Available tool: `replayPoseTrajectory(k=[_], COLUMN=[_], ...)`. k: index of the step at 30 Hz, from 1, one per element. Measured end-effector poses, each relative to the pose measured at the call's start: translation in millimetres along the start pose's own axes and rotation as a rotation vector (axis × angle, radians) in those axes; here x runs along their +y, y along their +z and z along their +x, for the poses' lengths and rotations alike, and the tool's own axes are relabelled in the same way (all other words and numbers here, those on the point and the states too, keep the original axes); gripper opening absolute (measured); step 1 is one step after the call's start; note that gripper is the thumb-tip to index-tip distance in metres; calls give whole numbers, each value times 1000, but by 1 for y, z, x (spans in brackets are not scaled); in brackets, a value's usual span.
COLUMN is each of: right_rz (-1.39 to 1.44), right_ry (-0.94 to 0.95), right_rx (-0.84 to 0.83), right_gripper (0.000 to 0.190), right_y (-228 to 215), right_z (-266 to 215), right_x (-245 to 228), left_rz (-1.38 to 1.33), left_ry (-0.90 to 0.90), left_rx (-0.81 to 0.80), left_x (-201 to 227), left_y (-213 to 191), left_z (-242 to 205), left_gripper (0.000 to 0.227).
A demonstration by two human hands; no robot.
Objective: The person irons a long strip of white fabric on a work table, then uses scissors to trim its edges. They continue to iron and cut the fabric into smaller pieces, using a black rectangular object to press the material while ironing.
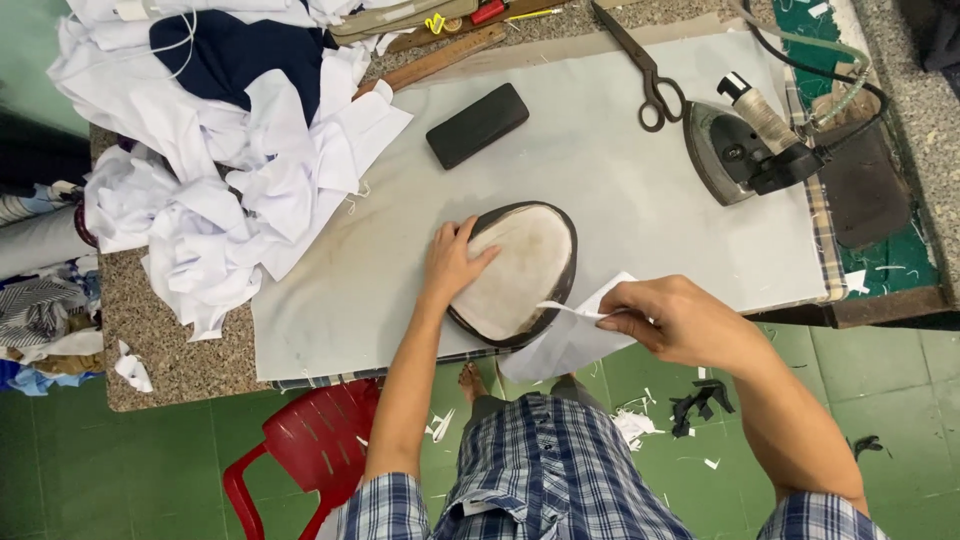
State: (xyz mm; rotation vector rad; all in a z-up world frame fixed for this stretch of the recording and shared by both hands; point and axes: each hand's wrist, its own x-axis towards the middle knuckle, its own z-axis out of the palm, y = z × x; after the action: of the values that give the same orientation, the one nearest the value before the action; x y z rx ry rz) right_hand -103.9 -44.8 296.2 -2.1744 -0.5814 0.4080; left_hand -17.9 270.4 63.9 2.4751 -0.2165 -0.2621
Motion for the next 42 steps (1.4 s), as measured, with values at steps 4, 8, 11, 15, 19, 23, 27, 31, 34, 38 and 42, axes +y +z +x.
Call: replayPoseTrajectory(k=[4, 8, 11, 15, 19, 23, 27, 31, 34, 38, 42], right_rz=[-43, -67, -117, -187, -297, -709, -752, -644, -484, -697, -688], right_ry=[-46, -126, -225, -256, -211, -321, -12, -75, 265, 375, 261], right_rx=[-54, -108, -122, 66, 181, 517, 545, 688, 555, 482, 584], right_gripper=[6, 4, 5, 9, 10, 8, 77, 60, 52, 75, 27], right_y=[-1, 0, -3, -14, -29, -17, 8, 48, 86, 143, 189], right_z=[-3, -1, 5, 8, 62, 186, 222, 139, 67, 2, -15], right_x=[-6, -22, -40, -65, -61, 37, 122, 183, 232, 266, 284], left_rz=[-162, -280, -504, -1509, -1251, -1110, -835, -522, -613, -658, -819], left_ry=[-397, -418, 51, 381, 327, -192, -427, -243, -468, -635, -699], left_rx=[-46, 118, 171, -491, -401, 26, 345, 468, 461, 252, 78], left_x=[41, 56, 69, 89, 73, 58, 43, 39, 48, 45, 63], left_y=[-1, 16, 20, 26, 20, 15, 14, 20, 25, 45, 47], left_z=[-55, -88, -93, -121, -127, -75, -43, -82, -120, -156, -170], left_gripper=[87, 77, 83, 153, 70, 6, 26, 62, 67, 88, 117])
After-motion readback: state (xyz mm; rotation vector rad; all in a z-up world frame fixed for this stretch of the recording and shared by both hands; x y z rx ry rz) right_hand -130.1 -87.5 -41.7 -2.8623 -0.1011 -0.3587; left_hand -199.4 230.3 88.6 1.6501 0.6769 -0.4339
